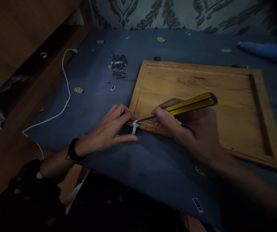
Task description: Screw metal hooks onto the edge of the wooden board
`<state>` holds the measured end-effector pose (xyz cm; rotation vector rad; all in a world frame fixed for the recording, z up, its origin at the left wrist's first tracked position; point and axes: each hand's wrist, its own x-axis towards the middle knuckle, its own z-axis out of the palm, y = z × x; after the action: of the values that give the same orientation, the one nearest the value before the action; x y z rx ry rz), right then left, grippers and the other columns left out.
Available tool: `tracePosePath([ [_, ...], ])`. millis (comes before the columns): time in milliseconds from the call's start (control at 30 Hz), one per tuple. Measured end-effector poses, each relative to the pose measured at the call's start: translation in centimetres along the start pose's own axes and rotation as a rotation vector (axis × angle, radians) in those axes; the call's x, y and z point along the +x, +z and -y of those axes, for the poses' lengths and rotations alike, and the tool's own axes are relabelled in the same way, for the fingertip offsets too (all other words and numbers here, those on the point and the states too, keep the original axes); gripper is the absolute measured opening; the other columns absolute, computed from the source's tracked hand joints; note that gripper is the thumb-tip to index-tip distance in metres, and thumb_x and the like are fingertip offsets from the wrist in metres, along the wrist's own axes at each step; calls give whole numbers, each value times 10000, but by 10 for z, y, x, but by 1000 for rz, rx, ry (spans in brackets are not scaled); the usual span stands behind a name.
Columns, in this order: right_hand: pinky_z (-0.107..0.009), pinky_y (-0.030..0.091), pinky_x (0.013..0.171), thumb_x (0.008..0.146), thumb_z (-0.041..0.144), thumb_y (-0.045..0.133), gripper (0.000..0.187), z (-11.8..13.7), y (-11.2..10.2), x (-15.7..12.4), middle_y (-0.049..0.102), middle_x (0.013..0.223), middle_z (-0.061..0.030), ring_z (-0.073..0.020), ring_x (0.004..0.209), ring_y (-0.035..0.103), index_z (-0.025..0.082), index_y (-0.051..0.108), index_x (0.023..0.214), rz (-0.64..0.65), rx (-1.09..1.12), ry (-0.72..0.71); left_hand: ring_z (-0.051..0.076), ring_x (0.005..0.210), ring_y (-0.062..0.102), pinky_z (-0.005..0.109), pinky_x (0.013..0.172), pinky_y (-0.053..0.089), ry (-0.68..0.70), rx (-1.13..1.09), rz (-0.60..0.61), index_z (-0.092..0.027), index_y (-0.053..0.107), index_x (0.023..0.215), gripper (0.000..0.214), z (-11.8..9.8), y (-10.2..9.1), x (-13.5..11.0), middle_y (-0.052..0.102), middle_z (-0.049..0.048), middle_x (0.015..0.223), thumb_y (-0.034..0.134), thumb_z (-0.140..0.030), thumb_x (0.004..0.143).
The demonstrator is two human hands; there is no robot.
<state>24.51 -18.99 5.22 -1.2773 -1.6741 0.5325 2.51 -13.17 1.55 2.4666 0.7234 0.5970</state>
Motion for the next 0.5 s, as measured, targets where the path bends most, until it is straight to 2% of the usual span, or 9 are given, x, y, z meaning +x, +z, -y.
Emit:
tracePosePath([
  [200, -336, 553, 681, 1005, 435, 617, 295, 3, -2, 3, 700, 715, 3, -186, 675, 688, 268, 684, 771, 25, -57, -40, 248, 1015, 553, 380, 873, 499, 3, -15, -3, -188, 651, 1145, 506, 0, 1, 0, 616, 94, 1104, 671, -629, 898],
  [367, -339, 518, 649, 991, 450, 647, 279, 3, -1, -1, 705, 726, 5, -180, 664, 671, 270, 688, 782, 11, -23, 8, 244, 989, 548, 376, 849, 491, 8, -30, -16, -184, 659, 1091, 508, 1, 1, 1, 616, 86, 1068, 677, -646, 882],
  [500, -310, 524, 592, 953, 476, 690, 282, 3, -3, -3, 705, 732, -2, -161, 635, 665, 264, 696, 768, -106, 91, 80, 243, 992, 551, 374, 851, 494, -5, -35, -13, -189, 662, 1085, 512, 0, 1, 2, 620, 85, 1073, 676, -656, 877],
])
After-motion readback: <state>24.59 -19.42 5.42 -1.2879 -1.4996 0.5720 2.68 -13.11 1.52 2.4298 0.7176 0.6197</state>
